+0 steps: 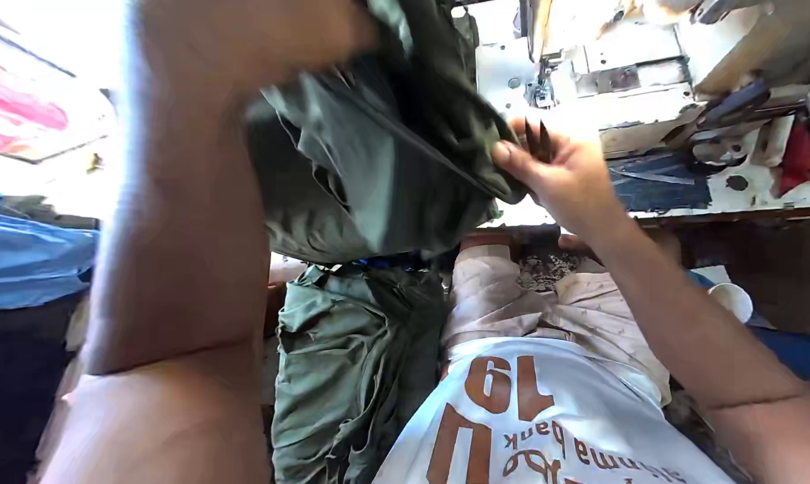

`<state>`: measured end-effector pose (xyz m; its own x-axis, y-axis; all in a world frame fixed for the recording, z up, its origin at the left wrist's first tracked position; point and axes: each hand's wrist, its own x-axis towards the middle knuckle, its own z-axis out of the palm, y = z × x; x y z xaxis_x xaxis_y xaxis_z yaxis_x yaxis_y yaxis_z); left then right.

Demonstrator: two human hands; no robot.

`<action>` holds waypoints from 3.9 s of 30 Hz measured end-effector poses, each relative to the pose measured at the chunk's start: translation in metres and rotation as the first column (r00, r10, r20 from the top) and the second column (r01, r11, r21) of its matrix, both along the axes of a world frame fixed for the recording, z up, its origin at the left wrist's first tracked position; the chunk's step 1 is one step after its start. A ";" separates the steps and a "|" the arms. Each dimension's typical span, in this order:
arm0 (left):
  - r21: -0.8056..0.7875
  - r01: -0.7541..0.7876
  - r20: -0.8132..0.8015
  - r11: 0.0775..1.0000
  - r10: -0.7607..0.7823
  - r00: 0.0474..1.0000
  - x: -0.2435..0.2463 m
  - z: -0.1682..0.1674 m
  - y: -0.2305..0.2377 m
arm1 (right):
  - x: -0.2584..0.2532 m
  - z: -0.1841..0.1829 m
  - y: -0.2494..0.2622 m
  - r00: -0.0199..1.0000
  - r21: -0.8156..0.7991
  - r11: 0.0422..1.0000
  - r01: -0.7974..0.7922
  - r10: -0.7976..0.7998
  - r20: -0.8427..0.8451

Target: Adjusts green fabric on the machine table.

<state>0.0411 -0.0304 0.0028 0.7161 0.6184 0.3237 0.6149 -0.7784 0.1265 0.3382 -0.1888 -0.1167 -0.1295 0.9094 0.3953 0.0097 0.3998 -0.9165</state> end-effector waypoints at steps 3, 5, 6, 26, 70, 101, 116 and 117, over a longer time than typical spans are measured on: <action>-0.348 0.143 -0.129 0.927 -0.198 0.972 0.067 -0.015 -0.042 | 0.020 -0.070 -0.003 0.986 -0.108 0.981 0.164 -0.165 -0.007; -0.441 0.251 -0.013 0.862 -0.286 0.958 0.074 -0.042 -0.039 | 0.029 -0.092 -0.007 0.972 -0.139 0.963 0.232 -0.236 -0.012; -0.476 0.270 0.035 0.837 -0.289 0.957 0.077 -0.050 -0.038 | 0.031 -0.096 -0.011 0.967 -0.152 0.956 0.249 -0.254 -0.013; -0.105 -0.052 0.448 0.993 0.094 0.889 0.157 -0.139 -0.027 | 0.051 -0.084 -0.016 0.943 -0.431 0.892 0.140 -0.253 -0.216; -0.226 0.058 0.384 0.972 0.034 0.923 0.209 -0.129 0.075 | 0.042 -0.071 0.019 0.883 -0.084 0.904 0.418 -0.426 -0.197; 0.027 0.186 0.335 0.982 -0.184 0.924 0.086 -0.099 -0.181 | 0.063 -0.041 -0.001 0.771 0.378 0.925 0.039 -0.269 0.577; 0.266 0.035 0.218 0.963 -0.096 0.971 0.151 -0.197 -0.117 | 0.059 -0.084 -0.076 0.944 0.088 0.964 0.249 -0.262 0.200; 0.226 0.059 0.170 0.972 -0.099 0.980 0.150 -0.187 -0.119 | 0.059 -0.083 -0.076 0.947 0.073 0.964 0.254 -0.264 0.186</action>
